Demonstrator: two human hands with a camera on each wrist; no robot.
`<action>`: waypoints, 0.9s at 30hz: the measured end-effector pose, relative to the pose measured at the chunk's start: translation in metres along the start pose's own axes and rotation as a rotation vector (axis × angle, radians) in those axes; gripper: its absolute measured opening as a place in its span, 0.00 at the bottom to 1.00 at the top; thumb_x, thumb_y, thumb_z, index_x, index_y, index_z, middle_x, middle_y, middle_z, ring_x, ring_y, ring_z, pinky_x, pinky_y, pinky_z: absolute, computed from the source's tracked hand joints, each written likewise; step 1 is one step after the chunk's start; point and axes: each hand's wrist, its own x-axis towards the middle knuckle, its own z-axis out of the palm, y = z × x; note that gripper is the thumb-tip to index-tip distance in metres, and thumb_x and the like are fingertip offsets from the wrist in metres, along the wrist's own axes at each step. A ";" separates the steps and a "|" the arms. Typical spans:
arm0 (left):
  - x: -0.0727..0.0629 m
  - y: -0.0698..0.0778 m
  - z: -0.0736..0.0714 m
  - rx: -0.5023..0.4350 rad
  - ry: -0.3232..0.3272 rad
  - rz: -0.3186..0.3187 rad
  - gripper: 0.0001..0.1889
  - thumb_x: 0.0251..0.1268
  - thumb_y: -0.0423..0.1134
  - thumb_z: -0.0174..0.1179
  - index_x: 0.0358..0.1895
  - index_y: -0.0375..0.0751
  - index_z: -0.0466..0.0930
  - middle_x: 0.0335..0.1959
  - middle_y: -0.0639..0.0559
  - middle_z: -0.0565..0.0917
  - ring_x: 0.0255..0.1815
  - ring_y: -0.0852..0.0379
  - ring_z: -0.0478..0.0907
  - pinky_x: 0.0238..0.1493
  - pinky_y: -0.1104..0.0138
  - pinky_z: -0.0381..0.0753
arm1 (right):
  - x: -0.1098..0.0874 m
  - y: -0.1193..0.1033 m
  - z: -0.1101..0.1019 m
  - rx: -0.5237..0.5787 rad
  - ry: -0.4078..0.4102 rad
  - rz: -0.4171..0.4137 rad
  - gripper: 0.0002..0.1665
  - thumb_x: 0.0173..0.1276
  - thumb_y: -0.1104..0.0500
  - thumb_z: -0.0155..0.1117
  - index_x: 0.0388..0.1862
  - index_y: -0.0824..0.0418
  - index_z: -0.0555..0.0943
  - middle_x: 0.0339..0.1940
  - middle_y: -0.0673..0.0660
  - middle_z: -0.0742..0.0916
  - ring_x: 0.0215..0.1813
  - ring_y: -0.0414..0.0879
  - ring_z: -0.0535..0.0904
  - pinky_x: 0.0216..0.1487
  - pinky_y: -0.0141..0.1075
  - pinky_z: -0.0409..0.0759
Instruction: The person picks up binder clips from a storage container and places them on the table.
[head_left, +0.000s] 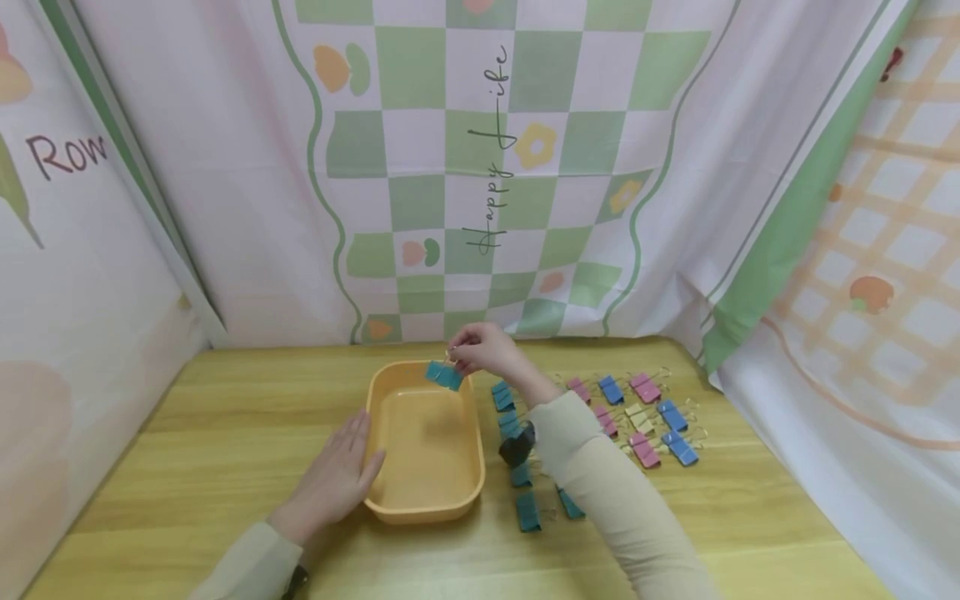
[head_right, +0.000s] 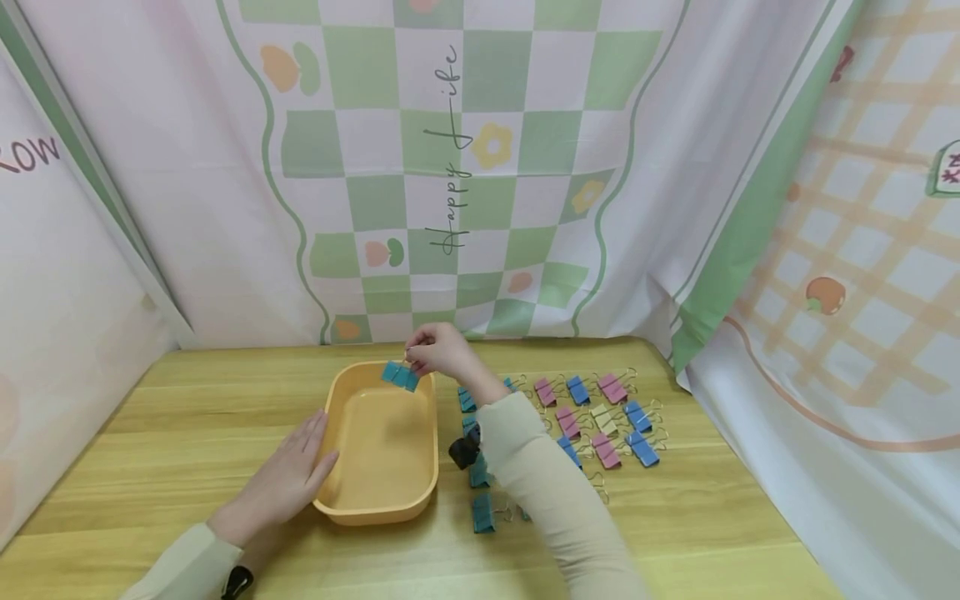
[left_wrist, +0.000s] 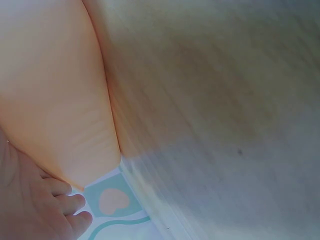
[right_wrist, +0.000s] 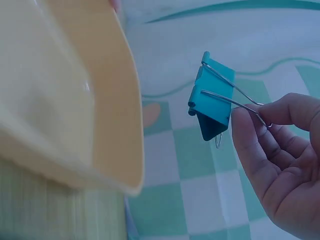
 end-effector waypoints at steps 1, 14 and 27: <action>0.000 0.000 0.000 -0.001 0.002 0.001 0.33 0.73 0.47 0.41 0.67 0.22 0.47 0.69 0.31 0.50 0.68 0.37 0.49 0.66 0.48 0.50 | -0.002 0.001 -0.004 0.002 0.010 0.000 0.07 0.64 0.68 0.58 0.38 0.72 0.77 0.33 0.66 0.83 0.28 0.48 0.81 0.36 0.42 0.83; -0.002 0.003 -0.003 -0.011 0.002 0.009 0.33 0.73 0.46 0.40 0.67 0.21 0.47 0.68 0.30 0.50 0.68 0.36 0.49 0.66 0.48 0.50 | -0.040 0.006 -0.041 0.018 0.071 0.006 0.07 0.66 0.66 0.57 0.39 0.71 0.76 0.34 0.66 0.82 0.31 0.51 0.81 0.40 0.49 0.81; -0.001 -0.002 0.001 0.002 0.008 0.014 0.33 0.73 0.47 0.40 0.67 0.21 0.47 0.68 0.30 0.50 0.68 0.36 0.50 0.66 0.48 0.50 | -0.082 0.031 -0.079 0.086 0.144 -0.010 0.14 0.67 0.66 0.55 0.45 0.77 0.71 0.35 0.67 0.82 0.34 0.49 0.82 0.43 0.47 0.81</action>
